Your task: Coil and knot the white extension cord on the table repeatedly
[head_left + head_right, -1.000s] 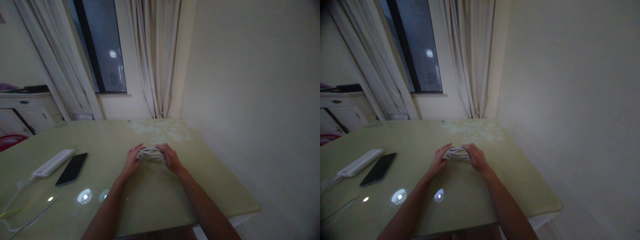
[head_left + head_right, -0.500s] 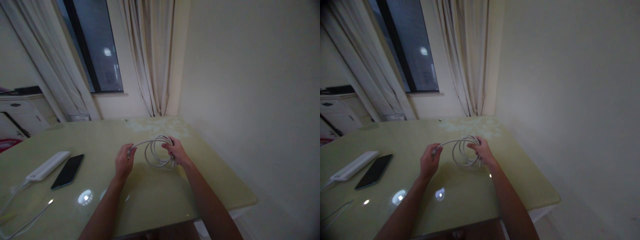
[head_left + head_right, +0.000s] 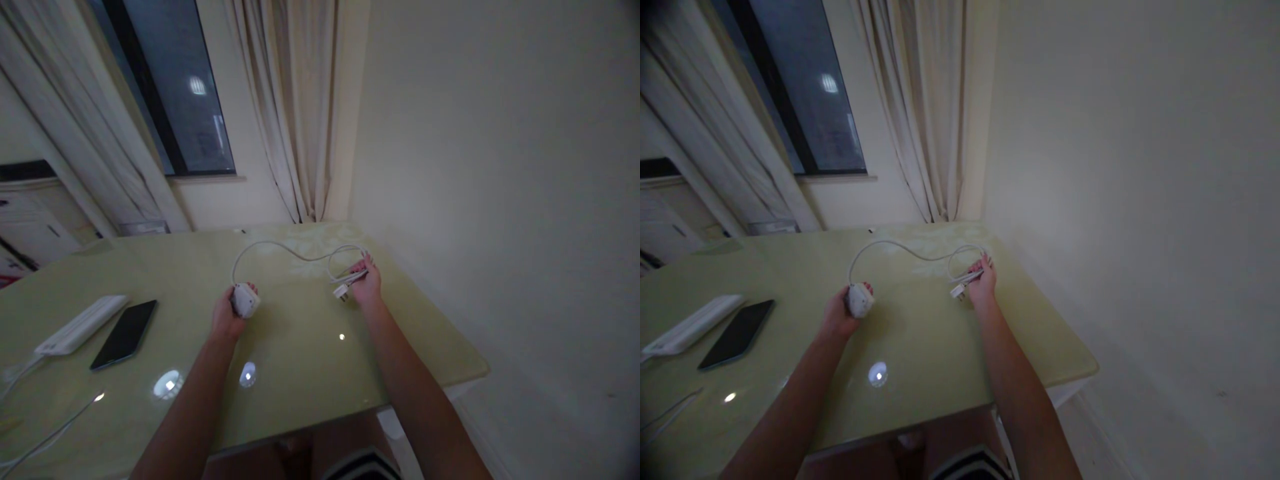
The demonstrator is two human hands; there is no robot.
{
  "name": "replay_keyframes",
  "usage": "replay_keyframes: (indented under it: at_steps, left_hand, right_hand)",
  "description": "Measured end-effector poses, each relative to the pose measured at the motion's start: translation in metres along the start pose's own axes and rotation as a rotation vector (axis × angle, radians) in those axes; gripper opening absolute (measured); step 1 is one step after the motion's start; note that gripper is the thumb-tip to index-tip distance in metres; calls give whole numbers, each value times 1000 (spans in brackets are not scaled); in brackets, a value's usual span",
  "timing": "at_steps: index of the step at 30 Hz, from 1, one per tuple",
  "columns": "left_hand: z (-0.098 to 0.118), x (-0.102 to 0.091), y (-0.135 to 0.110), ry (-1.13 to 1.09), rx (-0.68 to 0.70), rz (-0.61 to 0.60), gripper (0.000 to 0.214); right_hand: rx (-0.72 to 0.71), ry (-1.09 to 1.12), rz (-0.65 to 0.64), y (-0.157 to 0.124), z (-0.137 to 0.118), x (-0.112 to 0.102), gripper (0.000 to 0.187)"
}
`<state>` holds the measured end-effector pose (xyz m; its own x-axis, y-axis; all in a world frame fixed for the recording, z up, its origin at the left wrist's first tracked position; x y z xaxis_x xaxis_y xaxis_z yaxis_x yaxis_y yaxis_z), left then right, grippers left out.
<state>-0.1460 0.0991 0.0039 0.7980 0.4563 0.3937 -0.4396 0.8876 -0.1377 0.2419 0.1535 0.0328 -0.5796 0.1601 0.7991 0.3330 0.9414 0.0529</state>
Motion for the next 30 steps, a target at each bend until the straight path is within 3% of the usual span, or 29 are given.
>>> replay_keyframes:
  at_steps: [2, 4, 9, 13, 15, 17, 20, 22, 25, 28, 30]
  left_hand:
    - [-8, 4, 0, -45, -58, -49, 9]
    - [-9, 8, -2, -72, -15, -81, 12]
    - [19, 7, -10, 93, 398, -67, 26]
    - [51, 9, -32, 520, 847, -36, 10]
    - [55, 21, -47, 773, 1032, -102, 16]
    - [45, 38, -60, 988, 1117, -289, 19]
    - [15, 63, -79, 1245, 1054, -676, 26]
    - [-1, 73, -91, 1335, 967, -832, 25]
    - [-15, 81, -106, 1356, 865, -942, 29]
    - [-27, 88, -117, 1360, 789, -1010, 46]
    - [-35, 92, -117, 1407, 748, -982, 35]
  right_hand:
    - [21, -11, -3, -2, 0, 1, 28]
    - [48, -20, 8, -6, 2, 3, 25]
    - [97, -78, -106, -13, 2, 17, 25]
    - [137, -182, -213, -20, 3, 28, 41]
    - [157, -234, -258, -24, 7, 33, 57]
    - [147, -313, -284, -29, 10, 38, 64]
    - [1, -551, -318, -37, 9, 46, 59]
    - [-188, -783, -374, -45, 4, 54, 51]
    - [-399, -1080, -513, -58, 5, 65, 45]
    - [-410, -1187, -616, -65, 14, 67, 41]
    - [-357, -1161, -580, -63, 16, 63, 43]
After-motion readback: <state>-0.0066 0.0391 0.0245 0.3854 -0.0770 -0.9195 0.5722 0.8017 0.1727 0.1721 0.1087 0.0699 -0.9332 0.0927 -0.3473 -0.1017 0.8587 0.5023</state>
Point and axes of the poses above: each hand's wrist, its own y-axis towards the middle knuckle, its own x-axis out of the palm, z = x × y, the point moved 7 cm from there along y, towards the middle knuckle, and after that the axes turned 1 degree about y, right-handed, at the moved point
